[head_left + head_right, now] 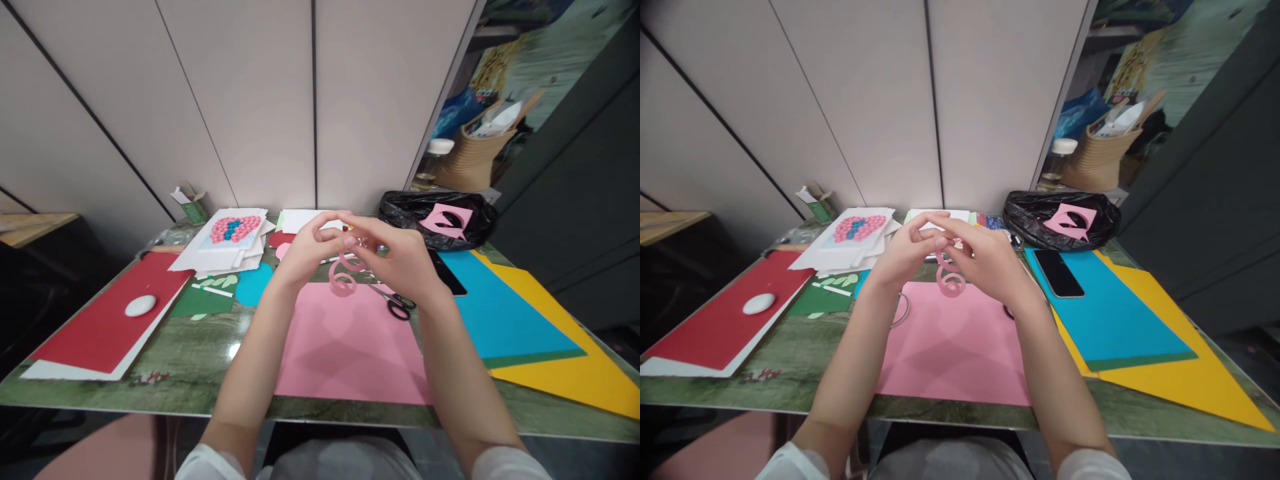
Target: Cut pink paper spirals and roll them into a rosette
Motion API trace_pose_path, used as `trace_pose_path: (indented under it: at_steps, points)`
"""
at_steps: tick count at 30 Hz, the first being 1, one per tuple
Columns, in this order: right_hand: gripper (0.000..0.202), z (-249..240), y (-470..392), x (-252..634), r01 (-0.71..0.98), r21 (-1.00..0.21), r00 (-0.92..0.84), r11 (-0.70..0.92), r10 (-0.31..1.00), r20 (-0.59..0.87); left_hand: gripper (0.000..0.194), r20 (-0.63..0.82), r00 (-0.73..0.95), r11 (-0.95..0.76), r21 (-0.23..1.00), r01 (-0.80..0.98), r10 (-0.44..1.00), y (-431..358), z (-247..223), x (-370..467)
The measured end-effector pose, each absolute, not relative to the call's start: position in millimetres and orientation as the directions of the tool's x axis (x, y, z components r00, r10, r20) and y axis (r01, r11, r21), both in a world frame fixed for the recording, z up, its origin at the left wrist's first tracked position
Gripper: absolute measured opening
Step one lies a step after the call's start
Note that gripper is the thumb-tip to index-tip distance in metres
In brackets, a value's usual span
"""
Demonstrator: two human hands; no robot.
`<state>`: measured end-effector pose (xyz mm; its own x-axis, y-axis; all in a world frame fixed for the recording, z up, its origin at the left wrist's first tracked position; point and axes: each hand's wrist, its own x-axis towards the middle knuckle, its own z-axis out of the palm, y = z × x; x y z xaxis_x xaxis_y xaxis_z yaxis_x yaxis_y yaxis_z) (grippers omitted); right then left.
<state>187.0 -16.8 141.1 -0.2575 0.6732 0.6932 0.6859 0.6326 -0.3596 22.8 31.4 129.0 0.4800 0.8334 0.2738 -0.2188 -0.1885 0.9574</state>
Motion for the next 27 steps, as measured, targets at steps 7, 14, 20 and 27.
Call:
trace_pose_path:
  at_steps: [7, 14, 20, 27]
  points:
    - [0.046, 137.3, -13.3, 180.9, 0.749, -0.277, -0.160, 0.602, 0.570, 0.806, 0.044, 0.285, 0.528, -0.135, 0.943, -0.304, 0.800, 30.2, 128.1, 25.8]
    - [0.048, 135.7, -11.8, 178.1, 0.749, -0.248, -0.147, 0.615, 0.518, 0.843, 0.042, 0.284, 0.557, -0.119, 0.942, -0.314, 0.780, 27.3, 130.6, 27.2]
    - [0.045, 138.3, -13.0, 178.0, 0.736, -0.232, -0.203, 0.635, 0.536, 0.820, 0.041, 0.288, 0.549, -0.109, 0.936, -0.335, 0.785, 28.3, 129.9, 26.2]
    - [0.039, 143.9, -19.9, 177.1, 0.725, -0.240, -0.277, 0.646, 0.592, 0.757, 0.041, 0.308, 0.530, -0.120, 0.926, -0.359, 0.790, 33.4, 126.7, 22.2]
